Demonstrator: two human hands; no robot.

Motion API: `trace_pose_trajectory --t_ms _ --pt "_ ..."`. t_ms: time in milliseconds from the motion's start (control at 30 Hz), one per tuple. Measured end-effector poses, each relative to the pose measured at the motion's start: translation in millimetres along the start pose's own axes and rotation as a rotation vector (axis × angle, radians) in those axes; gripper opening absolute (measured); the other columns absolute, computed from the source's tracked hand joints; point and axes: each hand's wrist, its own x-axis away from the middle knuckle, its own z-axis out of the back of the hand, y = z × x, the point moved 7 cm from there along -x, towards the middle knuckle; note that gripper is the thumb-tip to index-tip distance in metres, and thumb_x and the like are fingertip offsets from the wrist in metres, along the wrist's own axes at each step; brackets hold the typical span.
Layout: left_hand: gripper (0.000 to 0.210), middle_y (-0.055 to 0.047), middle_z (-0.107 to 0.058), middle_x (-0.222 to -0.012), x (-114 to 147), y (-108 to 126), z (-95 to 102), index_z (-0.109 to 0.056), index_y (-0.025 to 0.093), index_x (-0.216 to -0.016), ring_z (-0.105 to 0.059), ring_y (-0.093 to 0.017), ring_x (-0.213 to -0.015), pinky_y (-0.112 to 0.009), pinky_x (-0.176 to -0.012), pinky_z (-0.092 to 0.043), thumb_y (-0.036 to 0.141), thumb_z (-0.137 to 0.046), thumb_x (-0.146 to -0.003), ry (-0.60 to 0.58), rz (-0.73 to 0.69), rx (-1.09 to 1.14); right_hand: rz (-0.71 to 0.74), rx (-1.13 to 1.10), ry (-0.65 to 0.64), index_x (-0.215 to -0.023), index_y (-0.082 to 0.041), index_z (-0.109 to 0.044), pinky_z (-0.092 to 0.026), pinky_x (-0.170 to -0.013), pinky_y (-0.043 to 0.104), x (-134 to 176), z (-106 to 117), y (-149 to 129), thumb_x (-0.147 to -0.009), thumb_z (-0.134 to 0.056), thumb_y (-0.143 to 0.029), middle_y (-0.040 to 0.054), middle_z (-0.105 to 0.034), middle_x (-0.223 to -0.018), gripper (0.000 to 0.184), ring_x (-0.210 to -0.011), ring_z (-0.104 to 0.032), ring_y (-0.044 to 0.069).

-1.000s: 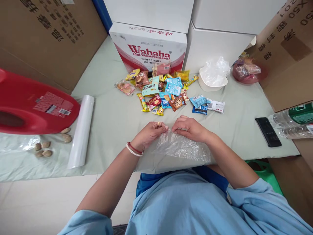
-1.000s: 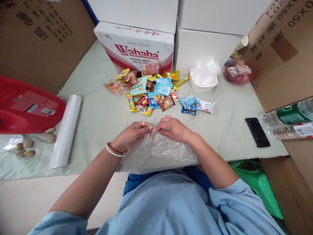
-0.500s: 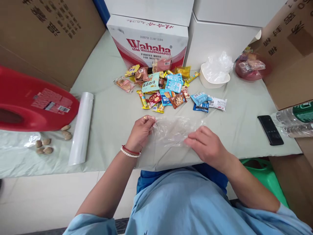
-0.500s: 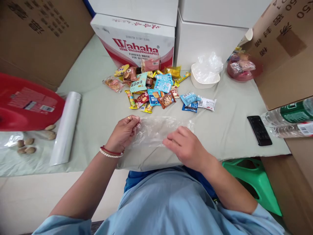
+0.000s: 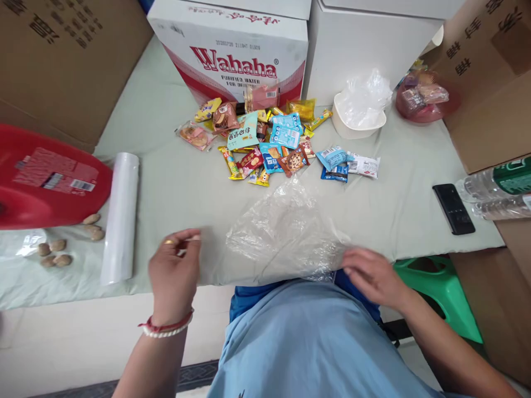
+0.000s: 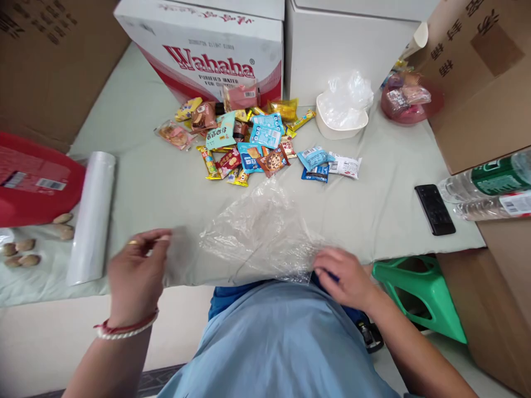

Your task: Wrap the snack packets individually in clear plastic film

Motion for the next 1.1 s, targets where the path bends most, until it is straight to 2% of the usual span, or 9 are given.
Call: trace_pose_trajectory --t_ms 100,233,367,467,567,700,833,933,1100 --pt "0.016 -0.001 -0.07 -0.095 8 59 11.7 -0.075 0.025 -0.099 -0.06 -0.018 -0.078 -0.032 -0.074 -0.046 0.035 -0.064 -0.096 0.134 -0.324 -0.07 -0.257 -0.047 0.371 -0.1 -0.027 -0.066 -0.053 -0.074 0.035 -6 41 25 -0.103 -0.056 -0.029 0.0041 -0.065 -0.091 0.01 -0.08 -0.062 0.02" --pt "0.025 -0.006 -0.076 -0.109 25 129 -69.3 -0.077 0.024 -0.107 -0.069 -0.023 -0.099 -0.038 -0.09 -0.052 0.029 -0.053 -0.102 -0.33 -0.897 -0.141 -0.447 0.109 0.486 -0.135 -0.024 -0.061 -0.056 -0.086 0.043 -25 38 60 -0.087 -0.076 -0.051 0.0142 -0.065 -0.127 0.057 -0.098 -0.062 0.027" --pt "0.036 -0.013 -0.068 -0.145 29 114 -169.1 -0.075 0.021 -0.126 -0.058 -0.031 -0.14 -0.053 -0.12 -0.039 0.032 -0.049 -0.104 -0.722 -1.094 -0.435 -0.551 0.057 0.36 -0.136 -0.019 -0.063 -0.057 -0.081 0.043 -52 13 105 -0.087 -0.069 -0.05 0.0113 -0.073 -0.109 0.059 -0.081 -0.063 0.024" --pt "0.046 -0.013 -0.05 -0.165 20 84 -197.2 -0.061 0.022 -0.147 -0.042 -0.03 -0.156 -0.058 -0.131 -0.023 0.036 -0.044 -0.107 -0.76 -1.082 -0.561 -0.565 -0.012 0.337 -0.118 -0.019 -0.071 -0.056 -0.08 0.039 -68 17 130 -0.091 -0.06 -0.043 0.0041 -0.072 -0.087 0.038 -0.075 -0.063 0.021" --pt "0.053 -0.012 -0.039 -0.172 12 65 -186.8 -0.049 0.024 -0.159 -0.035 -0.029 -0.161 -0.059 -0.133 -0.017 0.04 -0.037 -0.11 -0.631 -0.999 -0.603 -0.51 0.138 0.436 -0.115 -0.018 -0.074 -0.057 -0.088 0.044 -83 43 130 -0.089 -0.063 -0.037 0.0091 -0.073 -0.102 0.034 -0.085 -0.066 0.024" --pt "0.059 -0.017 -0.038 -0.171 15 54 -164.4 -0.043 0.017 -0.162 -0.036 -0.033 -0.16 -0.064 -0.132 -0.015 0.042 -0.034 -0.11 -0.44 -0.812 -0.625 -0.236 0.428 0.514 -0.127 -0.019 -0.072 -0.051 -0.108 0.056 -106 50 68 -0.097 -0.059 -0.029 0.0177 -0.068 -0.126 0.034 -0.12 -0.063 0.035" --pt "0.067 -0.025 -0.034 -0.171 26 49 -150.1 -0.038 0.006 -0.163 -0.033 -0.039 -0.16 -0.069 -0.13 -0.017 0.046 -0.034 -0.109 -0.285 -0.65 -0.603 0.053 0.417 0.215 -0.155 -0.02 -0.053 -0.044 -0.12 0.058 -115 -16 12 -0.106 -0.054 -0.033 0.0191 -0.056 -0.156 0.051 -0.145 -0.051 0.035" --pt "0.065 -0.025 -0.038 -0.169 22 44 -138.2 -0.041 0.008 -0.162 -0.037 -0.038 -0.159 -0.067 -0.128 -0.024 0.046 -0.033 -0.11 -0.253 -0.579 -0.565 0.081 0.431 -0.027 -0.161 -0.02 -0.046 -0.038 -0.125 0.063 -107 -58 21 -0.107 -0.056 -0.038 0.0161 -0.047 -0.167 0.058 -0.156 -0.04 0.036" --pt "0.055 -0.014 -0.045 -0.167 0 38 -124.7 -0.045 0.024 -0.161 -0.039 -0.034 -0.158 -0.069 -0.13 -0.014 0.04 -0.035 -0.11 -0.318 -0.643 -0.595 0.063 0.281 -0.183 -0.141 -0.022 -0.068 -0.049 -0.118 0.055 -118 -31 55 -0.109 -0.051 -0.038 0.0122 -0.066 -0.15 0.039 -0.141 -0.058 0.032"
